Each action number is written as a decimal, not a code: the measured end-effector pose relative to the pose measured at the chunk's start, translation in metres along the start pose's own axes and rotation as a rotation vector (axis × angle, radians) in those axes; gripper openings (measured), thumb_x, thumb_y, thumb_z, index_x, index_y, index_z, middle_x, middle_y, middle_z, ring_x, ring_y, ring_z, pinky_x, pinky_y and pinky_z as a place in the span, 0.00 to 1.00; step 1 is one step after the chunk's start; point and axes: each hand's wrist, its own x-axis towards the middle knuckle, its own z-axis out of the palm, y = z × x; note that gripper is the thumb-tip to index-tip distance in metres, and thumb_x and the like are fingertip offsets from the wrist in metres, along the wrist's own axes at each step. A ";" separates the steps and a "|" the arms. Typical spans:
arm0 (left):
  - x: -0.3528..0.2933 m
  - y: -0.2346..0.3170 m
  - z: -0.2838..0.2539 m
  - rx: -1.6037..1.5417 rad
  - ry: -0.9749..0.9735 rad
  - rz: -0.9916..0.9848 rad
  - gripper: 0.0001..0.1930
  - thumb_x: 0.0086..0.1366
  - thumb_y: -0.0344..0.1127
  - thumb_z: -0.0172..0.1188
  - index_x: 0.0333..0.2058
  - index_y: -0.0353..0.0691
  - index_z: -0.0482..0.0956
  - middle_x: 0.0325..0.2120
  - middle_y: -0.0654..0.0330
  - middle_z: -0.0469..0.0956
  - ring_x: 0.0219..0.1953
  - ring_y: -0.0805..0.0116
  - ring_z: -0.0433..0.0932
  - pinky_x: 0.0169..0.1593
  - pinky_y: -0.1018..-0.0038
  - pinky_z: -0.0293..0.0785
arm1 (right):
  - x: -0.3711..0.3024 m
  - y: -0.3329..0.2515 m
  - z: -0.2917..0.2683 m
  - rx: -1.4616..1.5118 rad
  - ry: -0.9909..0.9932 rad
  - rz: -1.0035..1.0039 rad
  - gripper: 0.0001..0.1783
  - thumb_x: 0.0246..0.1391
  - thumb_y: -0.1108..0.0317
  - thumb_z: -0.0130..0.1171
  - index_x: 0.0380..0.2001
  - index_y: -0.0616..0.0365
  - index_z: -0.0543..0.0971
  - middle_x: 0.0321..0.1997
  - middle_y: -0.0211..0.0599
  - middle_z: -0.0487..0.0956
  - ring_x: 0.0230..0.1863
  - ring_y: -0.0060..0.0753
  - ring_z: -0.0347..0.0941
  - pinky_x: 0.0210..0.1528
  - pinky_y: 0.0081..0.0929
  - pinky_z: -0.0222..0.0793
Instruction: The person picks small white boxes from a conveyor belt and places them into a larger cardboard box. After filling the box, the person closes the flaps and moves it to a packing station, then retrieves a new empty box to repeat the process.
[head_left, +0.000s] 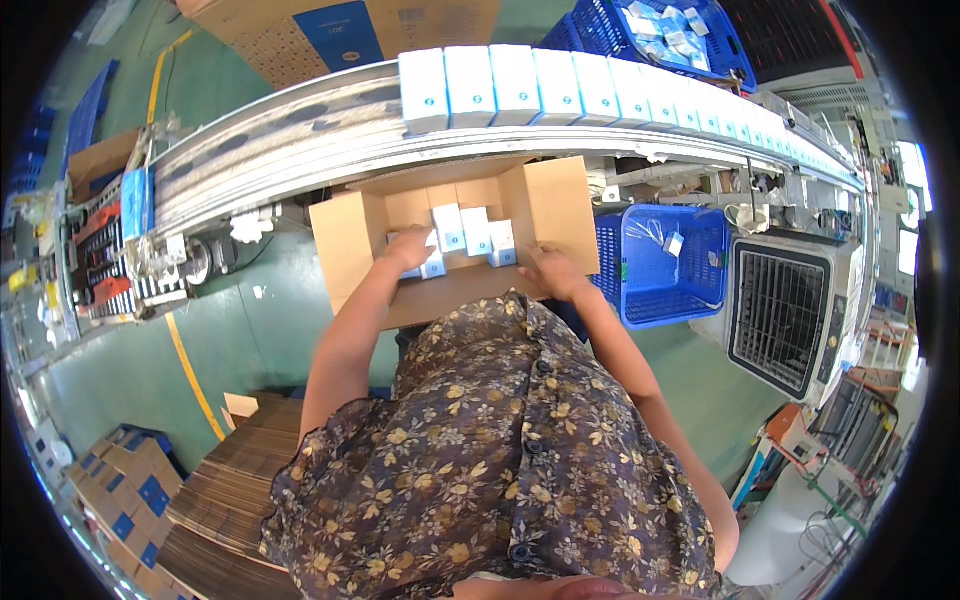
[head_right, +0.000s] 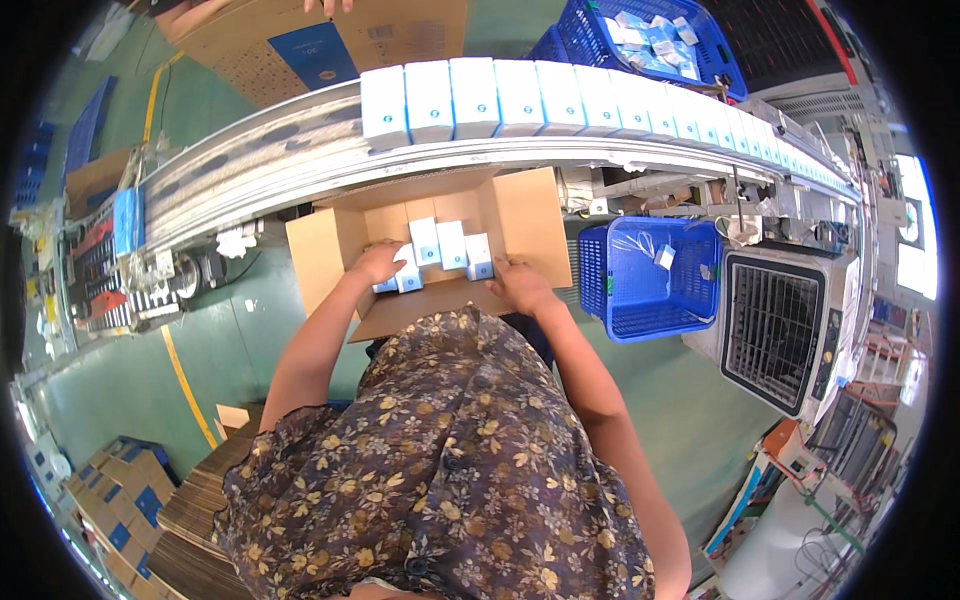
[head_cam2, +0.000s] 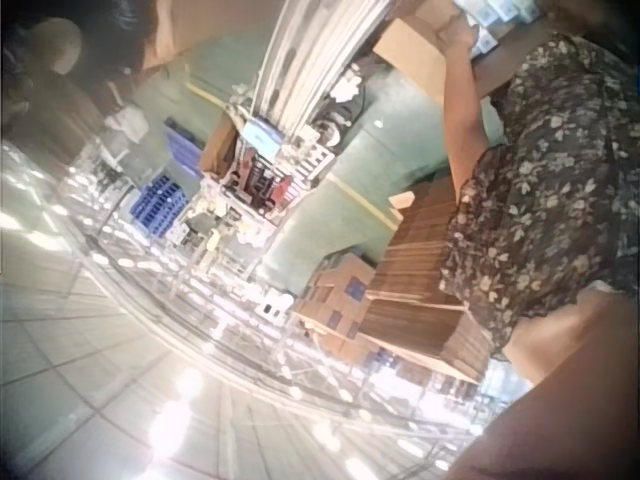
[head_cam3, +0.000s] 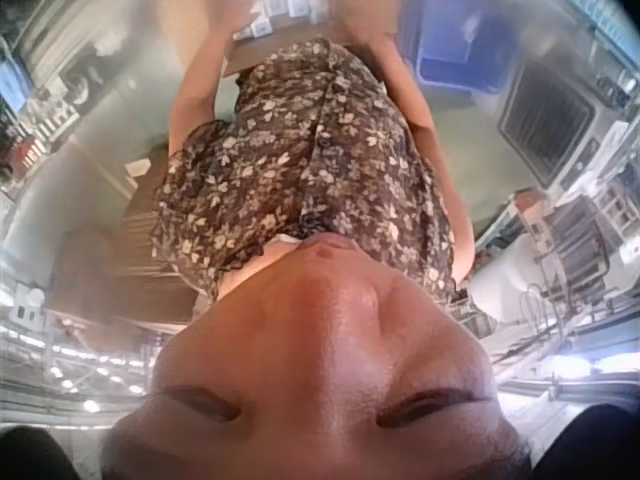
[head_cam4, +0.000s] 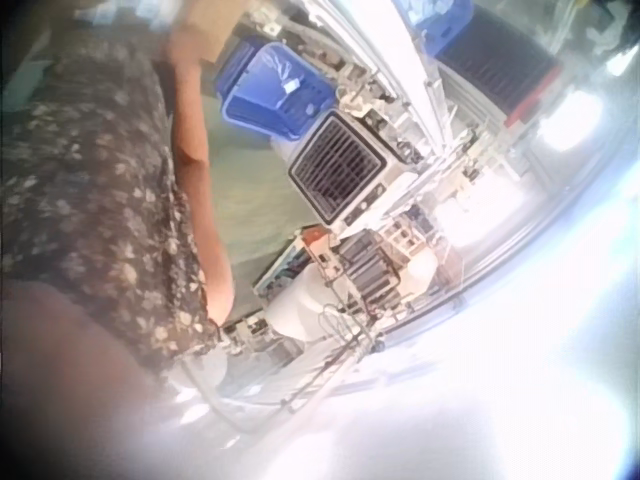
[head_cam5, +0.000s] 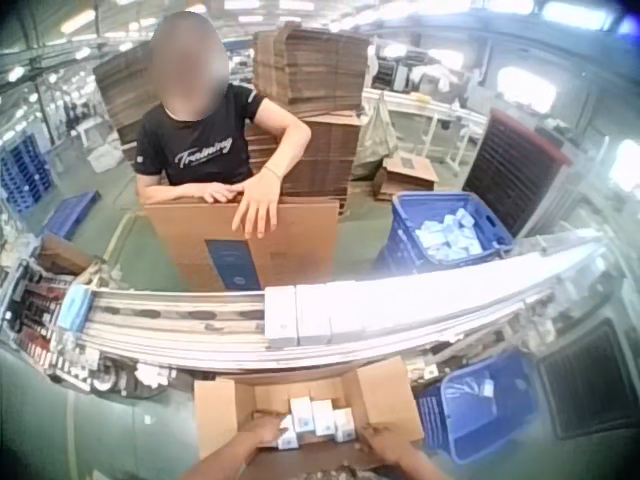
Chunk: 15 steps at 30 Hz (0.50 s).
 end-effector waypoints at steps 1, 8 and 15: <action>0.021 0.003 0.000 0.002 -0.024 -0.013 0.24 0.65 0.43 0.58 0.57 0.38 0.72 0.57 0.45 0.72 0.60 0.48 0.70 0.62 0.58 0.68 | -0.003 -0.003 -0.007 0.009 -0.016 0.003 0.30 0.62 0.49 0.55 0.59 0.58 0.69 0.51 0.57 0.79 0.54 0.59 0.74 0.55 0.49 0.70; 0.125 0.031 0.035 0.053 0.090 -0.101 0.39 0.60 0.45 0.66 0.67 0.41 0.61 0.68 0.42 0.56 0.68 0.45 0.60 0.69 0.63 0.60 | -0.010 0.029 0.055 0.543 0.011 -0.039 0.26 0.65 0.57 0.54 0.62 0.56 0.69 0.51 0.57 0.77 0.50 0.57 0.76 0.52 0.44 0.72; 0.123 0.027 0.084 0.183 -0.365 -0.075 0.46 0.55 0.36 0.64 0.71 0.42 0.52 0.69 0.54 0.59 0.69 0.49 0.58 0.69 0.66 0.60 | -0.024 0.022 0.025 0.235 -0.028 0.040 0.21 0.66 0.66 0.55 0.60 0.56 0.71 0.47 0.52 0.79 0.45 0.45 0.78 0.47 0.37 0.75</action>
